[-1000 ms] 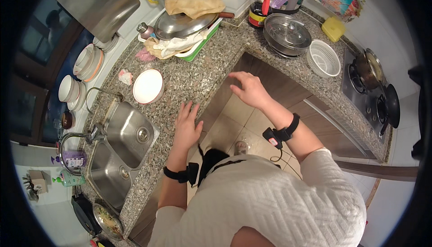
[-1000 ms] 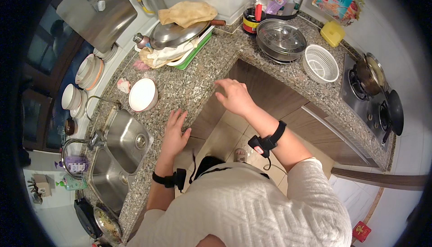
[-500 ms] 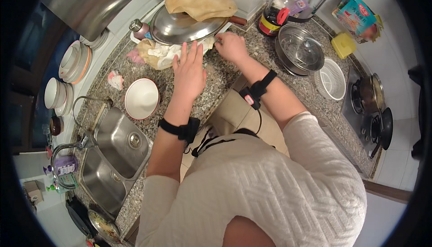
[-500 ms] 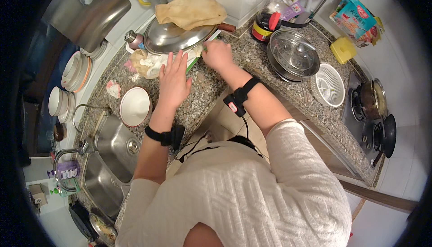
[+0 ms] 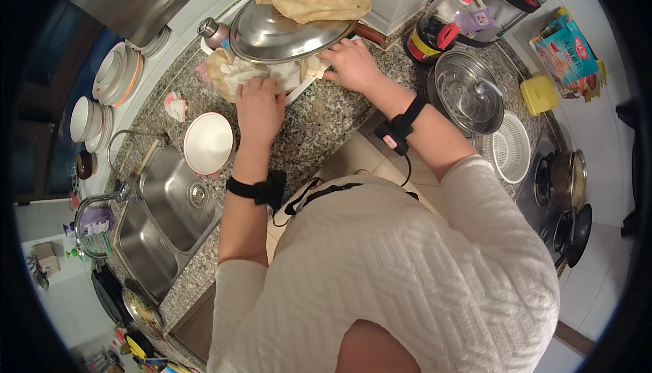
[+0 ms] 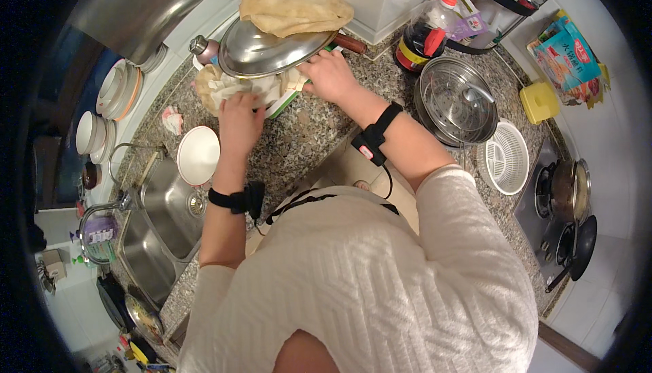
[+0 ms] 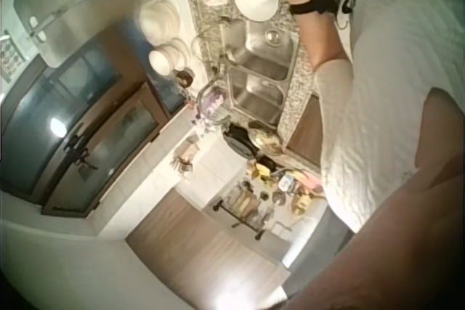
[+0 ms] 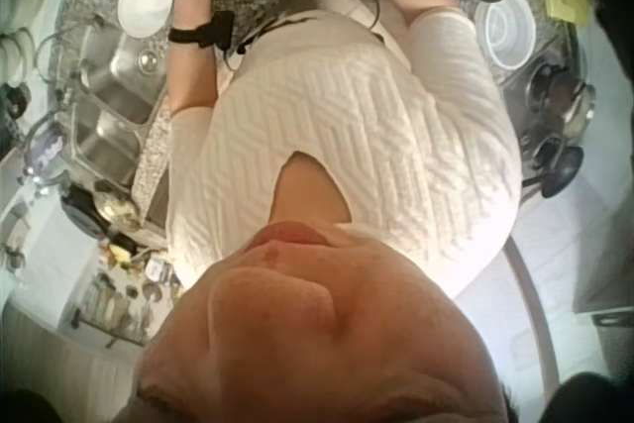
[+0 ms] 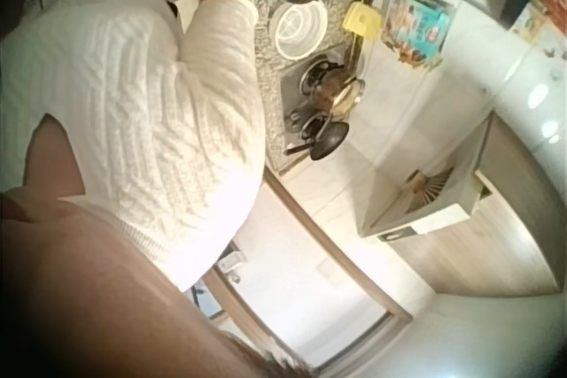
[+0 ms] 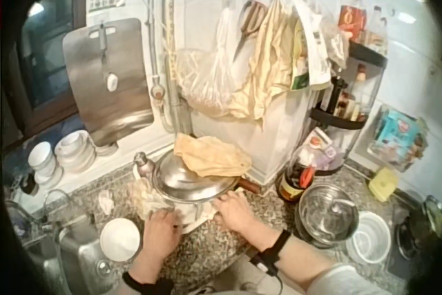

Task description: The person pours a beaten egg into a pot of boiling liquid on the stove and stirs it. They then wash chopsticks and a bowl in the sink, dry their hands, and add a powdered seasoning from a packet into a bowl of noodles.

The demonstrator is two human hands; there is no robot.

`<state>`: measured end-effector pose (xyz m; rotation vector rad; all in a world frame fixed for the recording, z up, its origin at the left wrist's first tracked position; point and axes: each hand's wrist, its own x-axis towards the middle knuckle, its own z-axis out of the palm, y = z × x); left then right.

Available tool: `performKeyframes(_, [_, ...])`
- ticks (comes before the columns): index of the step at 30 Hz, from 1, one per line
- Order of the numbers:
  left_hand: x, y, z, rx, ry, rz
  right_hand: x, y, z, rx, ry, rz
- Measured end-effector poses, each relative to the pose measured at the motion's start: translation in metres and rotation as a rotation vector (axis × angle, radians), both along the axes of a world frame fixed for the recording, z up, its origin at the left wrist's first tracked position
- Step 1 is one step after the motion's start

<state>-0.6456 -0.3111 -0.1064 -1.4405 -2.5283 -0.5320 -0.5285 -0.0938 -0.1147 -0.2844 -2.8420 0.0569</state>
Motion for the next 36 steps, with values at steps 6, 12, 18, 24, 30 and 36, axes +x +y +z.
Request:
performKeyframes(6, [-0.019, 0.02, -0.006, 0.06, 0.166, 0.084, -0.003, 0.018, -0.013, 0.143, 0.011, 0.234])
performKeyframes(12, [-0.024, 0.026, -0.008, 0.152, 0.171, 0.115, 0.001, 0.022, -0.016, -0.001, 0.139, 0.288])
performKeyframes(18, [-0.034, 0.031, 0.001, 0.192, 0.25, 0.217, 0.003, 0.025, -0.008, -0.43, 0.303, 0.358])
performKeyframes(24, [-0.049, 0.032, 0.001, 0.179, 0.232, 0.218, 0.026, 0.022, -0.001, -0.838, 0.519, 0.283])
performKeyframes(30, [-0.054, 0.032, -0.012, 0.085, 0.16, 0.226, 0.035, 0.014, 0.029, -1.33, 0.759, 0.072])
performKeyframes(36, [-0.033, 0.02, 0.003, 0.073, 0.096, 0.167, 0.034, -0.01, 0.089, -1.258, 0.76, -0.084])
